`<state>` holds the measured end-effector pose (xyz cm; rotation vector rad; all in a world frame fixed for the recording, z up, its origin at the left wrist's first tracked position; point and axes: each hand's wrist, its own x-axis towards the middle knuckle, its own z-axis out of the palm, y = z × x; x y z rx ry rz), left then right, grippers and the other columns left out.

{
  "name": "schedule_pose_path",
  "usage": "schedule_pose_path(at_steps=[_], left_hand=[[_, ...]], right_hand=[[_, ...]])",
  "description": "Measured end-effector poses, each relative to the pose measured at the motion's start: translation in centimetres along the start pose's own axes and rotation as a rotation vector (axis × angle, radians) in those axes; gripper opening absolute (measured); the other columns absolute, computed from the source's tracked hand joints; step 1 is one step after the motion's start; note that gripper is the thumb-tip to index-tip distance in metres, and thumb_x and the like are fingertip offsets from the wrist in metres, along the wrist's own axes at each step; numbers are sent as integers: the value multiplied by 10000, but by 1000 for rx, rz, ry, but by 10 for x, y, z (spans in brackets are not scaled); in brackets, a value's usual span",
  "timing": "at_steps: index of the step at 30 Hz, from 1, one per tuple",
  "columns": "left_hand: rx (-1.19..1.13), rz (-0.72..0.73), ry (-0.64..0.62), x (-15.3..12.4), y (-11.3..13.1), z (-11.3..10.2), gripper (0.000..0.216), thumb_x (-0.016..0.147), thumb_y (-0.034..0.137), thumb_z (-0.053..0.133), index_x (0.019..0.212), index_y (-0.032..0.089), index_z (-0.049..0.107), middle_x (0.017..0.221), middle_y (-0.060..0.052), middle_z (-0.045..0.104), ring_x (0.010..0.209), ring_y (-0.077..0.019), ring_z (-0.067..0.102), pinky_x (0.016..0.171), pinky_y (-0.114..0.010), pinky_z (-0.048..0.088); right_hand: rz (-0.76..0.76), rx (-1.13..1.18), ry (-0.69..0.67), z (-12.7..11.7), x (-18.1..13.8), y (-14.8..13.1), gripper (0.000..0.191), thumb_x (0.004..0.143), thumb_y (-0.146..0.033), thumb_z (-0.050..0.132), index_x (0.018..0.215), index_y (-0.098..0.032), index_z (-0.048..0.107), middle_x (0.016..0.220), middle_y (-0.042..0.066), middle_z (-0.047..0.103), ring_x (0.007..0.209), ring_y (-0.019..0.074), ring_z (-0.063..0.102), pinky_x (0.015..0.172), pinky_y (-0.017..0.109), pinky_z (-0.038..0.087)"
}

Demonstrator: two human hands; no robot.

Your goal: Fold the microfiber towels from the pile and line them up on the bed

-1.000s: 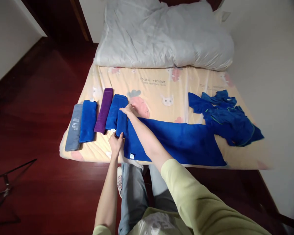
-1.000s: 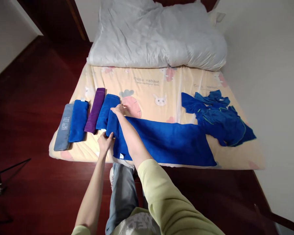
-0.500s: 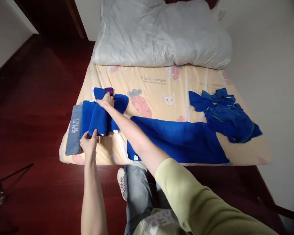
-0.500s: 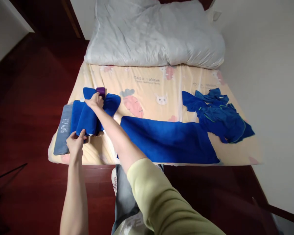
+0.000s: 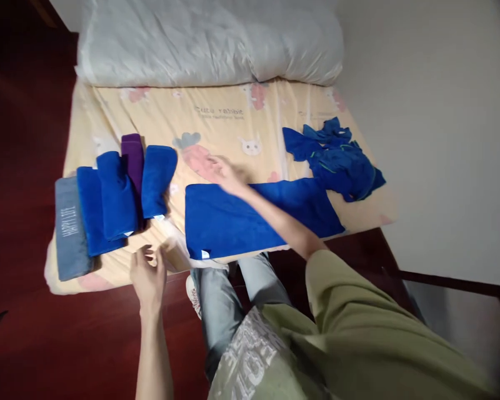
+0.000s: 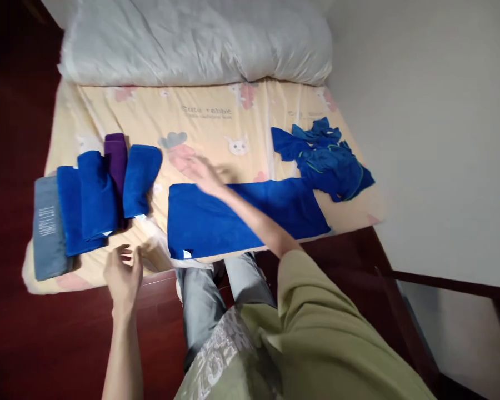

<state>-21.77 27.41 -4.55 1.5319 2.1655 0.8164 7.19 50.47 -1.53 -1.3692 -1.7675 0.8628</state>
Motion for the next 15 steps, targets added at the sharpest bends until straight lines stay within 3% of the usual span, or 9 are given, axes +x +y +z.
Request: schedule_pose_path(at_steps=[2,4,7,10,15], left_hand=[[-50,-2,-202,-17,6,16,452,938,593,516,1147,208,631,1052,-136,698,912,-296,693,892,-448,563],[-76,-41,-283,-22,10,32,502,898,632,545,1149,208,639,1028,-123,733,942,-295,715,915,-431,563],[-62,-136,-318,-8,20,53,595,834,686,592,1168,195,632,998,-125,761,991,-311,735,951,-438,560],[50,-157,-319,16,34,68,607,797,683,621,1145,185,617,934,-140,764,999,-354,739,956,-475,555],[246,-142,-340,32,50,78,445,796,566,621,1061,210,591,756,-114,743,987,-409,737,933,-520,546]], right_hand=[[156,-174,147,-103,-42,56,438,1017,-445,519,1367,-214,647,1463,95,628,1348,261,586,1180,431,453],[389,-360,320,-192,-84,109,428,1016,-352,467,1335,-147,667,1403,166,663,1278,263,639,1152,422,477],[668,-568,400,-275,-143,167,425,984,-287,466,1286,-89,691,1333,225,697,1277,304,647,1150,452,467],[818,-580,393,-307,-184,198,399,963,-282,500,1245,-95,711,1268,227,730,1234,300,679,1106,419,502],[773,-559,352,-316,-202,225,441,941,-284,523,1315,-112,683,1326,214,705,1273,294,650,1147,457,473]])
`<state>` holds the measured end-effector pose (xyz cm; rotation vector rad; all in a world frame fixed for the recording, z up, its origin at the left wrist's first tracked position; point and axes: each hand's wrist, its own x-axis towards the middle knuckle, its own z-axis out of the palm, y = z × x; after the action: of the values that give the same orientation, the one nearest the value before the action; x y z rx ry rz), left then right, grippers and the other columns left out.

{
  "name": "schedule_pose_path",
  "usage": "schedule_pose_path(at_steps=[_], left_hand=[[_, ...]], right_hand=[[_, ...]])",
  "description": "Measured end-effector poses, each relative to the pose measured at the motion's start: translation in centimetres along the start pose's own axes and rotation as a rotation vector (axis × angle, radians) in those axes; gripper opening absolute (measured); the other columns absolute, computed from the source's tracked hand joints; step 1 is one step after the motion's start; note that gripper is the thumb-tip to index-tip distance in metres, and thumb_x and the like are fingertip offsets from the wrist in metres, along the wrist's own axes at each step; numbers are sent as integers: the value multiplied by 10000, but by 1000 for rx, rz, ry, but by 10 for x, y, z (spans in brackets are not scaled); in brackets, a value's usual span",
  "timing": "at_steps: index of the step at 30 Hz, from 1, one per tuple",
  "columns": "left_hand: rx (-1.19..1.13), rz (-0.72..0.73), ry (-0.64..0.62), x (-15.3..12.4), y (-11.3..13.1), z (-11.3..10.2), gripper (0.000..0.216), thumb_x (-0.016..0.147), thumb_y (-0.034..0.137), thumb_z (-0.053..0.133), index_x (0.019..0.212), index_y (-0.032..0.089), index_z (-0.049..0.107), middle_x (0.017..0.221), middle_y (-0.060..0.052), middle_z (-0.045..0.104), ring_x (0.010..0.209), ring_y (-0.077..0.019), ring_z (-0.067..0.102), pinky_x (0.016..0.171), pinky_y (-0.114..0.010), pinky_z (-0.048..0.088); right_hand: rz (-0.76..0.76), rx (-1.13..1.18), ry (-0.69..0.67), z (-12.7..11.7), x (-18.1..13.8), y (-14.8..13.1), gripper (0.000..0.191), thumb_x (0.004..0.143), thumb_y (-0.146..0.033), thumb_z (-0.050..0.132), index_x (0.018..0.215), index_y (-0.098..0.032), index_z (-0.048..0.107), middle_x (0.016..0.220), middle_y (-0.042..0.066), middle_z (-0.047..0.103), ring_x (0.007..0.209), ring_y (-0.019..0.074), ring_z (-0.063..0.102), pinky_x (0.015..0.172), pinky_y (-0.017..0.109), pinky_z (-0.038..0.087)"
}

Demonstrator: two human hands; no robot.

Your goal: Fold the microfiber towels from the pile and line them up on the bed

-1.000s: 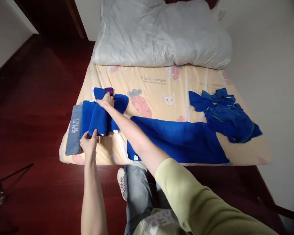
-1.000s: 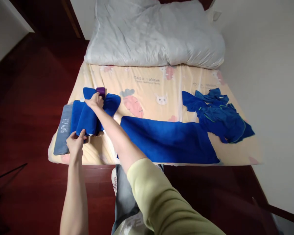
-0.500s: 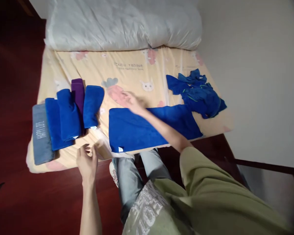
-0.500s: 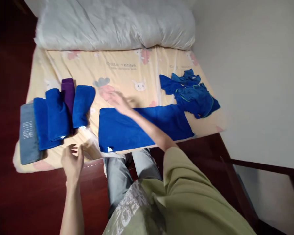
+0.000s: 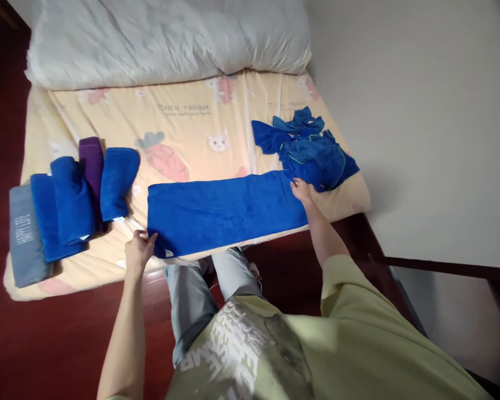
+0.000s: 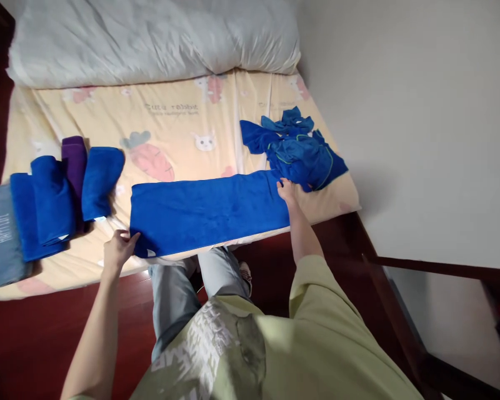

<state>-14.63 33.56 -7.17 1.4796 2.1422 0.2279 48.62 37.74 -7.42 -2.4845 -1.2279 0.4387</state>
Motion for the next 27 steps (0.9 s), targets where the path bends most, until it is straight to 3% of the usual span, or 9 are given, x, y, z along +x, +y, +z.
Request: schedule_pose_path(at_steps=[4,7,11,15,18,22,24,27], left_hand=[[35,-7,-92,-18,0,0,362,785,555,626,975,251,572,532,-35,645,843,-398,750,892,-507,555],[-51,-55,-148,-33,-5,-6,319,759,533,650,907,261,577,602,-17,693,663,-320,736,872,-451,566],[-90,-116,-45,-46,-18,-19,361,731,590,679,854,258,610,653,-13,714,697,-294,745,868,-422,563],[-68,-171,27,-59,-31,-23,388,735,598,693,872,240,638,701,-32,720,687,-291,728,830,-428,569],[75,-66,71,-63,-29,-22,394,816,556,629,1002,210,663,852,-99,738,763,-318,726,831,-448,567],[297,279,198,-28,3,-27,525,989,504,400,1275,136,642,1251,-228,657,1125,-384,659,948,-484,530],[293,462,184,11,27,-28,544,1032,436,327,1341,99,620,1302,-225,639,1264,-352,587,1086,-464,459],[332,640,78,80,59,-26,529,1008,310,324,1340,24,620,1352,-239,633,1276,-330,573,1143,-491,404]], right_hand=[[-121,-43,-56,6,22,4,538,964,-293,491,1472,-145,584,1501,193,591,1427,320,525,1242,514,351],[-70,-12,-85,7,44,8,561,988,-321,472,1523,-163,528,1516,181,581,1434,322,521,1235,519,365],[-7,17,-97,10,69,16,555,1003,-320,445,1526,-145,508,1459,191,625,1363,313,587,1188,489,423],[-37,-17,-87,19,73,20,579,998,-331,470,1542,-132,495,1434,198,636,1351,315,590,1187,468,417],[-143,-32,-18,22,65,25,588,948,-354,566,1491,-129,564,1405,209,642,1346,331,576,1203,487,391],[-209,142,-11,18,63,35,640,877,-426,658,1435,-113,615,1062,150,736,1050,287,694,1035,446,529],[-209,268,-58,14,69,38,673,844,-453,692,1426,-124,621,886,76,716,860,243,702,887,396,582],[-209,400,-139,11,78,39,665,814,-455,726,1391,-132,652,718,2,652,720,210,676,777,366,595]])
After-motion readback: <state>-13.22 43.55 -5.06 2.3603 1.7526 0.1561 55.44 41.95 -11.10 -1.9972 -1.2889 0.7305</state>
